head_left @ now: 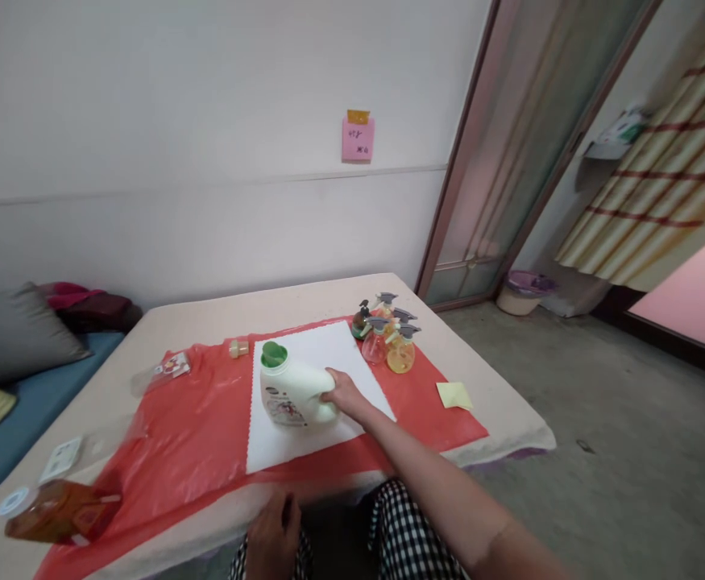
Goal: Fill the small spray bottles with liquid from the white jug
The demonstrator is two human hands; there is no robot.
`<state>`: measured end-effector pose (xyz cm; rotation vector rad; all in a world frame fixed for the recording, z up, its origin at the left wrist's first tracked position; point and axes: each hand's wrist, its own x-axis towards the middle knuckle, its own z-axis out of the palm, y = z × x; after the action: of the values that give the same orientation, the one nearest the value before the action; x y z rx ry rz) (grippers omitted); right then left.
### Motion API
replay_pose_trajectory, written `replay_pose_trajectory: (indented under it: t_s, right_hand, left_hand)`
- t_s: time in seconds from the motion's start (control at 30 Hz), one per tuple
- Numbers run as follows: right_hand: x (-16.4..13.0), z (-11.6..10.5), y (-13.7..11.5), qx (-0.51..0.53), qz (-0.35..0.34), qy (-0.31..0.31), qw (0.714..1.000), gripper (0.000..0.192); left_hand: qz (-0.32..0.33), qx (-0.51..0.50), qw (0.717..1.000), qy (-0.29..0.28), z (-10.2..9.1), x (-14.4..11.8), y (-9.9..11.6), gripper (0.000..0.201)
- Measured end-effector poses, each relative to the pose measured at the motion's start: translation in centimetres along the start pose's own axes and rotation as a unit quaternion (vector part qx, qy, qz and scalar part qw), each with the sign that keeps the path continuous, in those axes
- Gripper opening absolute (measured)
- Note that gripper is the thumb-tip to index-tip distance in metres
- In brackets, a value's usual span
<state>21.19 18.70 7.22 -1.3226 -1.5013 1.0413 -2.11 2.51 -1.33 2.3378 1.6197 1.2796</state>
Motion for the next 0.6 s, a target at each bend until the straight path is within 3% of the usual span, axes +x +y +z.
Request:
replay_pose_trajectory:
  t_s: [0.07,0.2,0.3,0.43,0.5,0.6]
  right_hand:
    - [-0.6,-0.1,0.5,0.002,-0.008,-0.001,1.000,0.025]
    - [-2.6,-1.6,2.3,0.011,-0.019,0.036,0.999,0.066]
    - [-4.7,-4.3,5.2,0.004,0.011,0.141,0.990,0.068]
    - [-6.3,-9.5,9.7,-0.025,0.078,0.312,0.947,0.071]
    - [-6.0,-11.8,11.4,-0.037,0.101,0.361,0.926,0.082]
    - [-4.1,-14.1,12.5,-0.042,0.102,0.385,0.916,0.093]
  left_hand:
    - [-0.002,0.003,1.000,-0.013,0.1,-0.2,-0.8,0.032]
    - [-0.027,0.002,0.997,-0.069,0.6,-1.1,-2.2,0.026]
    - [-0.078,0.004,0.996,-0.041,1.1,-1.8,-2.2,0.029]
    - [-0.110,-0.022,0.993,-0.027,1.7,-2.2,-1.5,0.027]
    - [-0.128,-0.025,0.991,-0.033,1.8,-2.2,-1.4,0.025]
    - [-0.162,-0.030,0.985,-0.048,1.9,-2.0,-1.3,0.021]
